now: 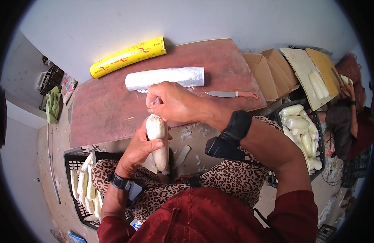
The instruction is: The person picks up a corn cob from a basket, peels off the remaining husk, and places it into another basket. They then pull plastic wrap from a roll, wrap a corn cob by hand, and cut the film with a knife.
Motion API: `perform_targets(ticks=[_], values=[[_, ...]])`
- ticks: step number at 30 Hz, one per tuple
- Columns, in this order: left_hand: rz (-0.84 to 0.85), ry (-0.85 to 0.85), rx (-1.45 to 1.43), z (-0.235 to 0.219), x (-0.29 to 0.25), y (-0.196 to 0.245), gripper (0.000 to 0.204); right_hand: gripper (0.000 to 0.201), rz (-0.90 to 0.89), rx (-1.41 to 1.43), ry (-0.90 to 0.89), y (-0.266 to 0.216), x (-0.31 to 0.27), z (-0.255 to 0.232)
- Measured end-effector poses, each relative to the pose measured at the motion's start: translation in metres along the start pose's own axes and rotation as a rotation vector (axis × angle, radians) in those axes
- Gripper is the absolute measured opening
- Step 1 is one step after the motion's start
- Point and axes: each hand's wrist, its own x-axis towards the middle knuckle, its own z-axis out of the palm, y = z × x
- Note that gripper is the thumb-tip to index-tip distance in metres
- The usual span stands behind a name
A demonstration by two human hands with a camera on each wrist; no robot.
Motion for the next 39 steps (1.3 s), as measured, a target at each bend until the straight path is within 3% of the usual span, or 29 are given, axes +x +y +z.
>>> perform_targets(ticks=[5,14,17,20,26,29,39], values=[[0.097,0.16,0.303,-0.004,0.009,-0.009,0.067,0.008,0.004,-0.023,0.038,0.001,0.001,-0.001],[0.11,0.177,0.052,0.002,0.015,-0.005,0.05,0.014,-0.034,-0.11,0.117,0.003,0.006,-0.005],[0.12,0.188,0.0,0.004,0.014,-0.003,0.049,0.012,-0.14,-0.139,0.143,0.012,0.008,-0.004],[0.115,0.179,-0.033,0.001,0.015,-0.004,0.049,0.011,-0.047,-0.108,0.134,0.008,0.006,-0.005],[0.132,0.124,-0.153,0.001,0.017,-0.006,0.051,0.011,-0.093,-0.141,0.167,0.014,0.008,-0.006],[0.117,0.115,-0.165,-0.001,0.019,-0.011,0.061,0.011,-0.084,-0.14,0.171,0.013,0.007,-0.008],[0.137,0.1,0.087,0.001,0.02,-0.013,0.066,0.011,-0.079,-0.109,0.15,0.011,0.008,-0.006]])
